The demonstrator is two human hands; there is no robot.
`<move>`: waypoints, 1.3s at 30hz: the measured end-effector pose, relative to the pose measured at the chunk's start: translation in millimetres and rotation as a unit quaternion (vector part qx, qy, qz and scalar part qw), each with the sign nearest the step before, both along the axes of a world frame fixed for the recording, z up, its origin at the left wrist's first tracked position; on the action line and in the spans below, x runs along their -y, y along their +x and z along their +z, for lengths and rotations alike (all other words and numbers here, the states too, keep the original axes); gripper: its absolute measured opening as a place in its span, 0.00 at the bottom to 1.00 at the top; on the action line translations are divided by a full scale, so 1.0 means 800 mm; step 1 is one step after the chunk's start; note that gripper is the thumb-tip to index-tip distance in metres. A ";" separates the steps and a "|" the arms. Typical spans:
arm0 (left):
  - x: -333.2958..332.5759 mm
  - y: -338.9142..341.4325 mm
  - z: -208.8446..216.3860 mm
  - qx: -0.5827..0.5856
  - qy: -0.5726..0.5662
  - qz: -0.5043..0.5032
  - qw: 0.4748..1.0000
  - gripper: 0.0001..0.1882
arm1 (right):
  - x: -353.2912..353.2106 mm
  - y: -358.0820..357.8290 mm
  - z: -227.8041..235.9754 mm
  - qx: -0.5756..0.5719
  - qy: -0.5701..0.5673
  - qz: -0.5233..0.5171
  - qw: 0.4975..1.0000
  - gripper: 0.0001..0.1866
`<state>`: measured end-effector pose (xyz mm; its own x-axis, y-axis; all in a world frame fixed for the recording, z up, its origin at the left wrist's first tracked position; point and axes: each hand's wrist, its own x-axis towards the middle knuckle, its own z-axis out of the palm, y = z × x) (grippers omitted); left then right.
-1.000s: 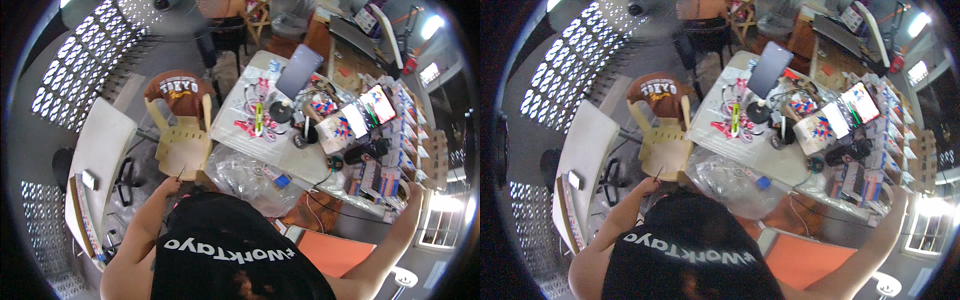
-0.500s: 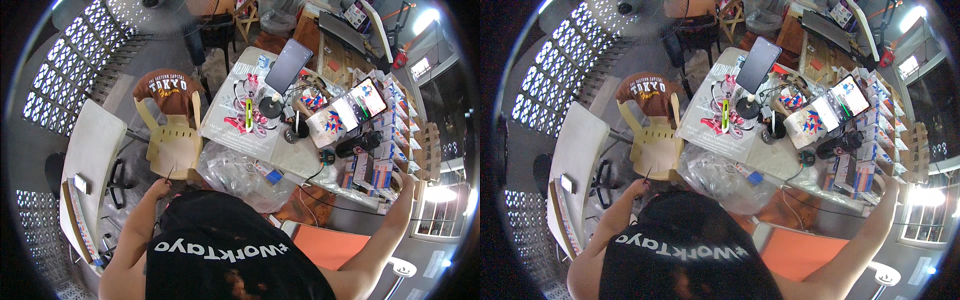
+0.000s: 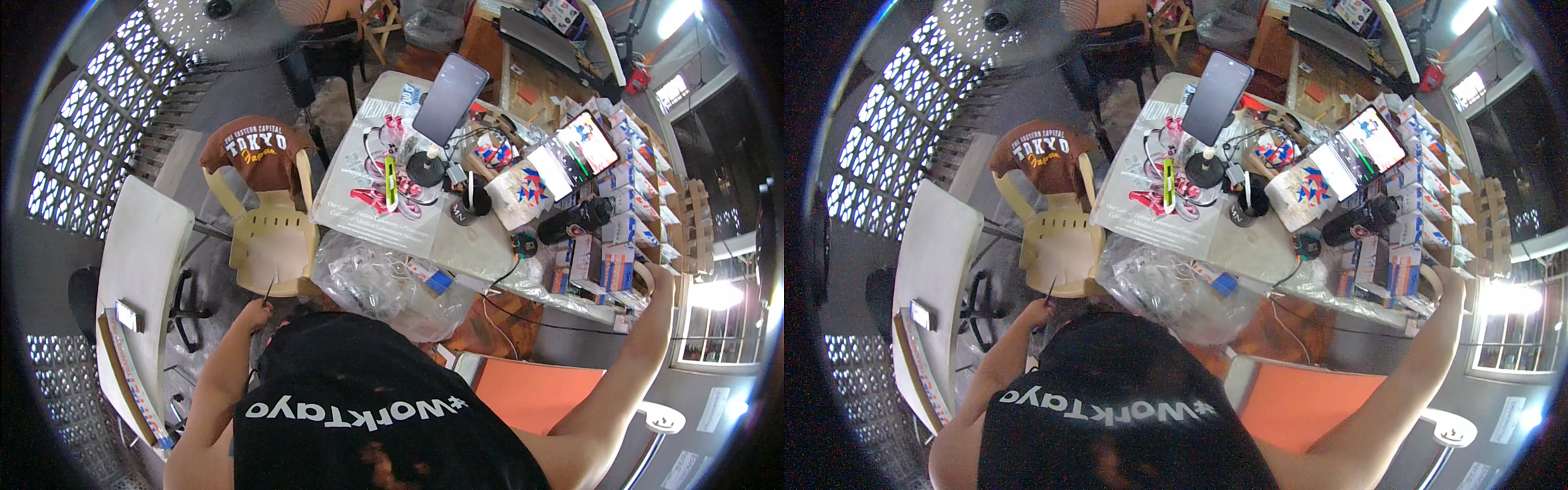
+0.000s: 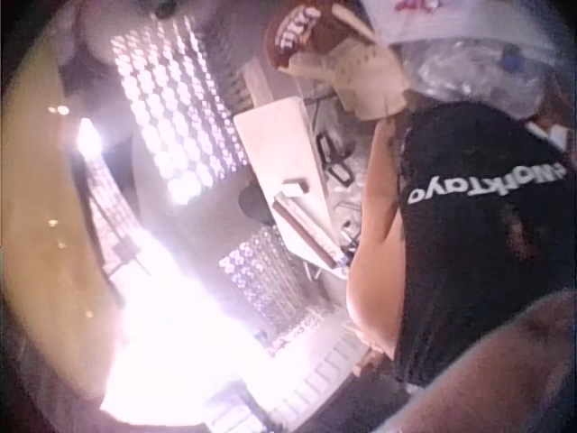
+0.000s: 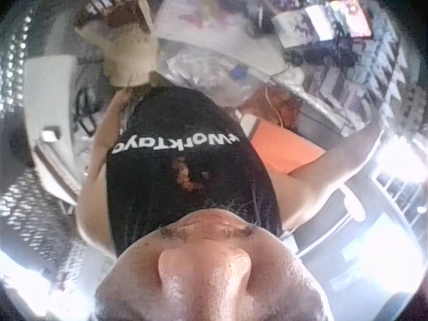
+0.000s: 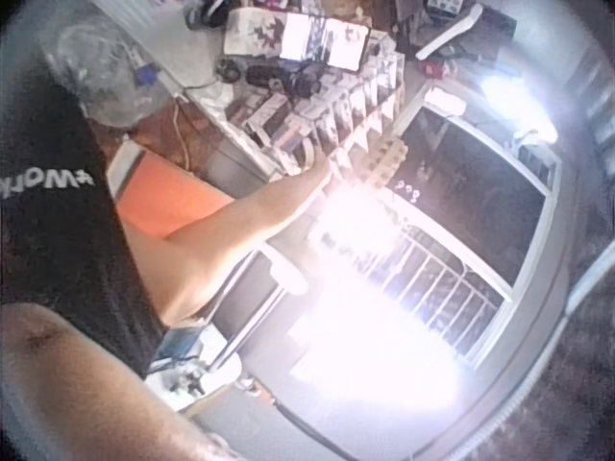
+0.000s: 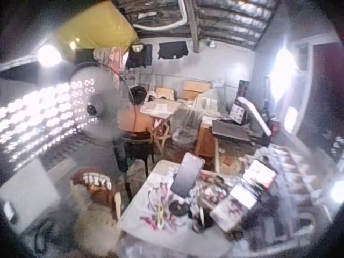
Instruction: The person walks through a cluttered storage area, picks up a black garment, and places it into a cardboard box. They then move to a table, handle a small box, and use a marker to write on the packaging.
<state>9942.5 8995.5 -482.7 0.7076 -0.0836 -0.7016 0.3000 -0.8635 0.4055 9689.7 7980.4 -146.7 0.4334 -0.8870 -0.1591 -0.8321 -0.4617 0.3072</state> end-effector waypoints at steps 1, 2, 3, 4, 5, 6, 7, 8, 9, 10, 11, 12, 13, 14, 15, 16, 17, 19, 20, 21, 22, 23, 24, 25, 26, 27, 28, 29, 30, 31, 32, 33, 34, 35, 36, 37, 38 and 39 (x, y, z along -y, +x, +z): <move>0.003 0.002 0.000 -0.010 0.001 0.001 1.000 0.10 | 0.001 0.002 0.001 -0.003 -0.001 0.001 1.000 0.14; 0.005 0.003 0.001 -0.006 0.003 -0.006 1.000 0.10 | 0.002 0.002 0.002 -0.001 0.000 0.003 1.000 0.14; 0.017 0.008 0.013 -0.004 0.003 -0.017 1.000 0.10 | 0.003 -0.004 0.011 0.002 -0.005 0.000 1.000 0.14; 0.023 0.008 0.026 0.000 0.008 -0.022 1.000 0.10 | 0.005 -0.004 0.014 -0.002 -0.003 0.006 1.000 0.13; 0.026 0.009 0.027 -0.004 0.003 -0.016 1.000 0.10 | 0.006 -0.004 0.012 -0.002 -0.002 0.005 1.000 0.13; 0.026 0.011 0.027 -0.007 -0.001 -0.008 1.000 0.10 | 0.008 -0.003 0.013 0.000 -0.002 0.007 1.000 0.13; 0.026 0.013 0.026 -0.009 -0.006 0.000 1.000 0.10 | 0.009 -0.005 0.014 0.004 -0.002 0.010 1.000 0.13; 0.027 0.016 0.025 0.009 -0.004 -0.042 0.999 0.10 | 0.008 -0.010 0.015 0.005 -0.002 0.009 1.000 0.13; 0.028 0.019 0.022 0.026 -0.004 -0.084 0.996 0.10 | 0.009 -0.014 0.019 0.010 -0.001 0.009 1.000 0.13; 0.029 0.021 0.019 0.043 -0.004 -0.126 0.991 0.10 | 0.009 -0.019 0.021 0.014 -0.001 0.010 1.000 0.13; 0.033 0.025 0.014 0.030 0.000 -0.113 0.993 0.10 | 0.009 -0.025 0.024 0.018 -0.002 0.010 1.000 0.13; 0.046 0.030 0.011 0.018 0.001 -0.100 0.995 0.11 | 0.008 -0.032 0.033 0.023 -0.004 0.012 1.000 0.13; 0.055 0.036 0.008 0.005 0.006 -0.087 0.996 0.11 | 0.007 -0.042 0.039 0.031 -0.004 0.014 0.999 0.13; 0.068 0.051 0.005 0.044 -0.005 -0.162 0.986 0.12 | 0.007 -0.053 0.051 0.041 -0.007 0.014 0.999 0.13; 0.086 0.068 -0.002 0.072 -0.003 -0.164 0.984 0.13 | 0.007 -0.067 0.065 0.054 -0.007 0.014 0.998 0.13; 0.101 0.081 -0.006 0.099 0.001 -0.161 0.982 0.14 | 0.003 -0.075 0.082 0.072 -0.011 0.021 0.997 0.13; 0.123 0.095 -0.013 0.116 0.016 -0.082 0.990 0.16 | -0.001 -0.085 0.105 0.093 -0.014 0.030 0.995 0.13; 0.184 0.134 0.012 0.102 -0.025 -0.052 0.993 0.20 | -0.036 -0.117 0.157 0.144 -0.031 0.042 0.988 0.12; 0.220 0.158 0.024 0.125 0.026 -0.068 0.989 0.22 | -0.062 -0.126 0.173 0.175 -0.039 0.054 0.982 0.12; 0.251 0.178 0.037 0.149 0.077 -0.080 0.983 0.23 | -0.096 -0.122 0.177 0.213 -0.041 0.072 0.973 0.12; 0.283 0.192 0.054 0.153 0.055 -0.065 0.984 0.24 | -0.136 -0.113 0.170 0.256 -0.035 0.088 0.962 0.12; 0.311 0.202 0.067 0.158 0.034 -0.048 0.986 0.25 | -0.184 -0.094 0.148 0.313 -0.014 0.109 0.943 0.15; 0.339 0.211 0.067 0.172 0.052 -0.047 0.982 0.25 | -0.245 -0.057 0.108 0.371 0.022 0.132 0.919 0.18; 0.365 0.221 0.068 0.188 0.072 -0.047 0.978 0.26 | -0.301 -0.023 0.064 0.412 0.065 0.150 0.897 0.21; 0.378 0.231 0.073 0.212 0.098 -0.045 0.971 0.26 | -0.351 0.013 0.000 0.443 0.117 0.174 0.872 0.24; 0.387 0.239 0.071 0.228 0.110 -0.055 0.966 0.26 | -0.407 0.061 -0.029 0.359 0.175 0.164 0.902 0.23; 0.397 0.246 0.065 0.243 0.119 -0.063 0.961 0.27 | -0.461 0.105 -0.053 0.299 0.216 0.118 0.922 0.20; 0.407 0.252 0.060 0.258 0.128 -0.068 0.955 0.27 | -0.503 0.145 -0.069 0.153 0.211 0.216 0.941 0.14; 0.433 0.252 0.070 0.276 0.136 -0.075 0.949 0.27 | -0.522 0.156 -0.105 0.100 0.297 0.139 0.939 0.12; 0.456 0.253 0.082 0.297 0.124 -0.095 0.942 0.26 | -0.524 0.128 -0.191 0.145 0.263 0.209 0.931 0.09; 0.468 0.256 0.090 0.320 0.122 -0.111 0.933 0.26 | -0.545 0.128 -0.216 0.198 0.277 0.189 0.921 0.09; 0.484 0.263 0.093 0.345 0.119 -0.130 0.922 0.25 | -0.570 0.143 -0.229 0.253 0.288 0.166 0.909 0.08; 0.492 0.282 0.076 0.394 0.065 -0.122 0.909 0.25 | -0.581 0.157 -0.236 0.247 0.294 0.154 0.911 0.08; 0.511 0.297 0.065 0.396 0.013 -0.114 0.911 0.27 | -0.592 0.164 -0.243 0.237 0.301 0.133 0.914 0.08; 0.542 0.316 0.059 0.397 -0.042 -0.104 0.911 0.28 | -0.599 0.171 -0.248 0.228 0.305 0.112 0.918 0.08; 0.576 0.342 0.056 0.402 -0.102 -0.088 0.906 0.30 | -0.599 0.182 -0.259 0.252 0.278 0.101 0.922 0.08; 0.612 0.359 0.049 0.378 -0.141 -0.099 0.910 0.33 | -0.600 0.189 -0.278 0.272 0.249 0.087 0.925 0.08; 0.635 0.387 0.032 0.373 -0.164 -0.104 0.907 0.36 | -0.598 0.207 -0.293 0.294 0.221 0.091 0.925 0.08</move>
<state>10252.4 8487.2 -456.7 0.9208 -0.3865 0.0532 -0.3188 -0.6667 0.6737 9855.1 8458.6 -381.2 0.6957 -0.6957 -0.1788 -0.6919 -0.5822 -0.4270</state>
